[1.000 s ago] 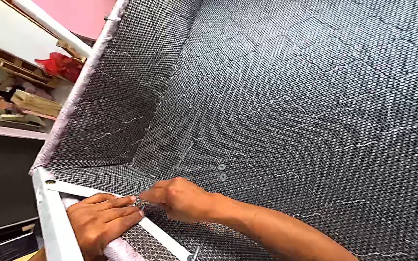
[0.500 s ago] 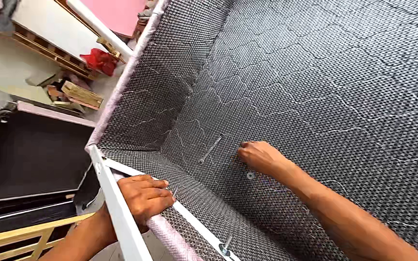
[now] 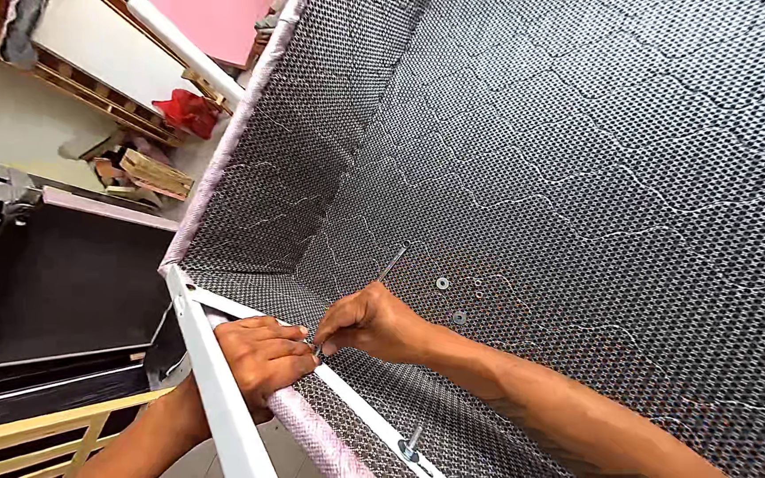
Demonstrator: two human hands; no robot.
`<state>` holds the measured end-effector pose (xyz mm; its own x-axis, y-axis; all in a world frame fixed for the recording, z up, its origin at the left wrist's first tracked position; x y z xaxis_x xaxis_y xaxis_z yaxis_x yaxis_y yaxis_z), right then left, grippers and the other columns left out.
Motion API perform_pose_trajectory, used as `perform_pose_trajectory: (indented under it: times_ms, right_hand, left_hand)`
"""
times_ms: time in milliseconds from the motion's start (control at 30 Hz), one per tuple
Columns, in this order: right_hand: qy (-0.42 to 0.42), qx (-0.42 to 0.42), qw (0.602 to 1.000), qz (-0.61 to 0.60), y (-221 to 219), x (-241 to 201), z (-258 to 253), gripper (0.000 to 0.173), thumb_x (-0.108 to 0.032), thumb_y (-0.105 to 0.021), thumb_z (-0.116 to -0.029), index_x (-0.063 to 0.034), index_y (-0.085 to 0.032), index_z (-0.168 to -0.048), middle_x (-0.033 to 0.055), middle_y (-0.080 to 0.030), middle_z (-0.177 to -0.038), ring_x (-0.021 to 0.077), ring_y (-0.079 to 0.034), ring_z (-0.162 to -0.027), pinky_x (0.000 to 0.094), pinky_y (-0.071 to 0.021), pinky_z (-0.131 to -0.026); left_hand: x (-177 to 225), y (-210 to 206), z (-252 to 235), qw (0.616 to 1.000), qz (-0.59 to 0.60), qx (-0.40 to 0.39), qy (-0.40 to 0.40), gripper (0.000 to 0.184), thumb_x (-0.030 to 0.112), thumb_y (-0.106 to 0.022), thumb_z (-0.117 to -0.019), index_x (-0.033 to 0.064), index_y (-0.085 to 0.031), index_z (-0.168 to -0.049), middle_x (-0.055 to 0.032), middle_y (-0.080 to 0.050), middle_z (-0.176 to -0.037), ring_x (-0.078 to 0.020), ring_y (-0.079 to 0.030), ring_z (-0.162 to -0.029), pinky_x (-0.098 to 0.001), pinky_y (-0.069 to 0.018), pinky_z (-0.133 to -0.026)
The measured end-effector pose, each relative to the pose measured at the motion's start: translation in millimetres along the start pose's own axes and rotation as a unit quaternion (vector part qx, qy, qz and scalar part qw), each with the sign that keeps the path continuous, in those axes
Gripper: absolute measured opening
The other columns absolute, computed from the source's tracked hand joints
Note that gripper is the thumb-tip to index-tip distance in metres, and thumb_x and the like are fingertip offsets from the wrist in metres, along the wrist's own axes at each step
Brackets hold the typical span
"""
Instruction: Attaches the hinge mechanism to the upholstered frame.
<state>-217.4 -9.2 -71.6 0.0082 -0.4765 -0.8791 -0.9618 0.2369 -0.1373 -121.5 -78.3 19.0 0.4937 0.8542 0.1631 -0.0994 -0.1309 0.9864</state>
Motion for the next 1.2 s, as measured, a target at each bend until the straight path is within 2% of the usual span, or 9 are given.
perform_pose_trajectory:
  times_ms: [267,433,600,667,767,867,1000,1100,1200]
  right_hand:
    - [-0.051,-0.033,0.991,0.117,-1.3,0.7,-5.4,0.021,-0.029,-0.075,-0.0942,-0.0082,-0.079,-0.091,-0.0023,-0.071,-0.074,0.0018,-0.064,-0.066,0.0219,-0.0525,-0.060]
    - [-0.034,-0.050,0.979,0.194,-14.7,10.5,-6.4,0.048,-0.043,-0.052,-0.1062,-0.0079,-0.064,-0.075,0.0005,-0.054,-0.062,0.0128,-0.056,-0.059,0.0334,-0.0449,-0.053]
    - [-0.182,-0.068,0.981,-0.006,-12.2,17.4,2.4,0.067,-0.047,-0.032,-0.1107,-0.0091,-0.051,-0.060,-0.0033,-0.041,-0.049,0.0065,-0.041,-0.044,0.0264,-0.0302,-0.043]
    - [-0.219,0.006,0.973,-0.066,7.3,18.5,9.8,0.056,-0.041,-0.044,-0.1093,-0.0047,-0.064,-0.072,-0.0001,-0.056,-0.059,0.0067,-0.049,-0.049,0.0243,-0.0374,-0.046]
    - [-0.278,-0.003,0.943,-0.184,3.3,18.7,22.3,0.031,-0.017,-0.056,-0.1054,-0.0036,-0.065,-0.132,0.0064,-0.075,-0.109,0.0113,-0.071,-0.080,0.0270,-0.0595,-0.069]
    - [-0.343,0.140,0.894,-0.253,2.6,21.1,33.0,0.018,-0.016,-0.066,-0.1003,-0.0004,-0.073,-0.095,0.0011,-0.061,-0.061,0.0053,-0.055,-0.050,0.0204,-0.0483,-0.050]
    - [-0.353,0.109,0.879,-0.302,-6.8,17.5,32.2,0.027,-0.018,-0.056,-0.1063,-0.0026,-0.065,-0.127,0.0085,-0.074,-0.107,0.0107,-0.069,-0.072,0.0240,-0.0572,-0.064]
    - [-0.375,0.230,0.838,-0.323,2.8,22.7,38.4,0.023,-0.019,-0.063,-0.1022,-0.0003,-0.072,-0.091,0.0009,-0.055,-0.057,0.0019,-0.043,-0.043,0.0164,-0.0351,-0.042]
    - [-0.368,0.142,0.850,-0.350,-1.5,23.3,36.5,0.027,-0.022,-0.053,-0.1075,-0.0058,-0.066,-0.126,0.0094,-0.073,-0.104,0.0102,-0.064,-0.063,0.0224,-0.0524,-0.056]
  left_hand:
    - [0.2,0.0,-0.2,1.000,-0.009,-0.001,-0.002,0.021,0.024,-0.058,-0.0961,0.0208,-0.079,-0.096,0.0043,-0.080,-0.096,-0.0127,-0.075,-0.102,-0.0326,-0.0594,-0.091]
    - [-0.9,0.0,1.0,1.000,-0.010,0.007,-0.003,0.020,0.027,-0.059,-0.0944,0.0214,-0.079,-0.092,0.0034,-0.080,-0.095,-0.0120,-0.075,-0.101,-0.0324,-0.0597,-0.088]
    - [-0.9,-1.1,2.1,1.000,-0.009,0.000,-0.004,0.022,0.026,-0.057,-0.0966,0.0212,-0.078,-0.094,0.0039,-0.080,-0.099,-0.0116,-0.074,-0.102,-0.0320,-0.0592,-0.088]
    - [-1.8,-1.5,2.7,1.000,-0.013,-0.001,-0.005,0.022,0.027,-0.057,-0.0971,0.0212,-0.079,-0.096,0.0039,-0.080,-0.099,-0.0122,-0.074,-0.103,-0.0319,-0.0589,-0.090]
    - [-1.2,-1.9,3.4,1.000,-0.017,0.001,-0.004,0.022,0.027,-0.058,-0.0968,0.0215,-0.079,-0.096,0.0040,-0.080,-0.098,-0.0124,-0.074,-0.103,-0.0320,-0.0591,-0.089]
    - [-2.1,-2.3,2.8,1.000,-0.018,0.000,-0.005,0.022,0.026,-0.058,-0.0967,0.0217,-0.079,-0.096,0.0041,-0.080,-0.098,-0.0122,-0.074,-0.103,-0.0319,-0.0590,-0.090]
    - [-0.9,-1.5,2.3,1.000,-0.015,0.008,-0.001,0.022,0.026,-0.058,-0.0974,0.0216,-0.079,-0.095,0.0041,-0.080,-0.097,-0.0122,-0.074,-0.102,-0.0322,-0.0594,-0.088]
    - [-1.6,-2.3,2.9,1.000,-0.016,0.003,0.000,0.022,0.027,-0.057,-0.0969,0.0218,-0.079,-0.095,0.0044,-0.080,-0.098,-0.0123,-0.074,-0.103,-0.0324,-0.0590,-0.089]
    - [-1.0,-2.3,3.3,1.000,-0.013,0.004,0.000,0.022,0.026,-0.058,-0.0963,0.0213,-0.079,-0.095,0.0037,-0.080,-0.098,-0.0128,-0.074,-0.103,-0.0325,-0.0592,-0.088]
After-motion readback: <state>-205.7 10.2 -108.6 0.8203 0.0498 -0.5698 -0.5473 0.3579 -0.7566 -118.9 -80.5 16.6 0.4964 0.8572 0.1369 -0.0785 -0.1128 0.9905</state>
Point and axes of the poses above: each hand's wrist, its own z-axis away from the middle knuckle, its own y-axis out of the back of the hand, x = y × z, the point moved 8 cm from there along -z, towards the middle knuckle
